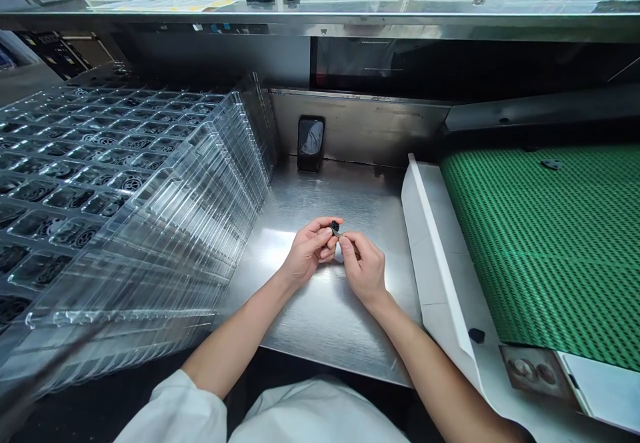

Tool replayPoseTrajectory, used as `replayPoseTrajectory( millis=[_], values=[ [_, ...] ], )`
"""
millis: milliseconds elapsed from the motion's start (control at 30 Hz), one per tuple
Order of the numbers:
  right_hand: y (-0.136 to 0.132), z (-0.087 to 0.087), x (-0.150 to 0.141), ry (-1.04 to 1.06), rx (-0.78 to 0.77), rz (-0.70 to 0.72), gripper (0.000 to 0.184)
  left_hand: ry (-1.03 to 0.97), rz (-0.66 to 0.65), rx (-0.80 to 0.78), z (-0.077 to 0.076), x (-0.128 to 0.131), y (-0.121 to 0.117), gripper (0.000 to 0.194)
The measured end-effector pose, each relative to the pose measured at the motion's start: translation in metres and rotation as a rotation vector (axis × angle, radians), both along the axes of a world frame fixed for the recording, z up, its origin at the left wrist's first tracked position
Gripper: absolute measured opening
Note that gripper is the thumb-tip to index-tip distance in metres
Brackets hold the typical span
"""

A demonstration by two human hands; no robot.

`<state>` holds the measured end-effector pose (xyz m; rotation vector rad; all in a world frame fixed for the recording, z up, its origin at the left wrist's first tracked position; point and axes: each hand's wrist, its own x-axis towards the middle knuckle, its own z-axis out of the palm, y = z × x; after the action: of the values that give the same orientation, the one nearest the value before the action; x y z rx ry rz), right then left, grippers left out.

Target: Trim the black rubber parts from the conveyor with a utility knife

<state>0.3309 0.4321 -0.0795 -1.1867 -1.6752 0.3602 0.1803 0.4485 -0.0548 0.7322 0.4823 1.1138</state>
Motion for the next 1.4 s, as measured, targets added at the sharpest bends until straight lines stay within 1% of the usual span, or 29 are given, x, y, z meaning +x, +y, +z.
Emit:
replayPoseTrajectory(
  millis=[100, 233, 433, 533, 633, 767, 900, 1000, 1100, 1200, 1333, 1400],
  values=[
    [0.0005, 0.0002, 0.0008, 0.013, 0.005, -0.017, 0.035, -0.022, -0.012, 0.023, -0.0007, 0.0001, -0.0005, 0.038],
    [0.0006, 0.0002, 0.0007, 0.003, 0.008, 0.004, 0.036, -0.033, -0.025, 0.02, -0.0021, -0.0007, -0.0001, 0.034],
    [0.0013, 0.0007, 0.002, 0.019, 0.011, -0.003, 0.035, -0.052, -0.025, 0.014, -0.0014, -0.0013, -0.0001, 0.035],
    [0.0009, 0.0006, 0.0025, 0.012, 0.021, 0.023, 0.035, -0.043, -0.028, -0.003, -0.0007, -0.0004, -0.0008, 0.038],
    [0.0015, 0.0006, 0.0035, 0.01, 0.023, 0.017, 0.034, -0.026, -0.025, -0.01, 0.0002, 0.0003, -0.0011, 0.04],
    [0.003, 0.0028, 0.0044, 0.059, 0.048, 0.01, 0.027, -0.029, -0.029, 0.002, 0.0006, 0.0012, -0.0016, 0.04],
    [0.0019, 0.006, 0.0022, 0.097, 0.075, 0.065, 0.019, -0.016, -0.034, -0.024, -0.001, 0.0016, -0.0014, 0.042],
    [0.001, 0.0058, 0.0014, 0.134, 0.027, 0.057, 0.022, 0.043, -0.045, -0.024, -0.0022, 0.0019, -0.0008, 0.045],
    [0.0011, 0.0041, 0.0023, 0.154, -0.022, 0.022, 0.033, 0.098, -0.066, 0.001, -0.0033, 0.0026, -0.0002, 0.048],
    [0.0019, 0.0024, 0.0031, 0.147, -0.04, 0.006, 0.04, 0.104, -0.086, 0.003, -0.0041, 0.0036, -0.0004, 0.048],
    [0.0048, 0.0009, 0.0042, 0.125, -0.046, -0.009, 0.042, 0.102, -0.101, -0.011, -0.0041, 0.005, 0.0, 0.046],
    [0.0055, 0.0007, 0.0052, 0.108, -0.044, 0.01, 0.039, 0.078, -0.088, -0.03, -0.0052, 0.0059, 0.0015, 0.045]
  ],
)
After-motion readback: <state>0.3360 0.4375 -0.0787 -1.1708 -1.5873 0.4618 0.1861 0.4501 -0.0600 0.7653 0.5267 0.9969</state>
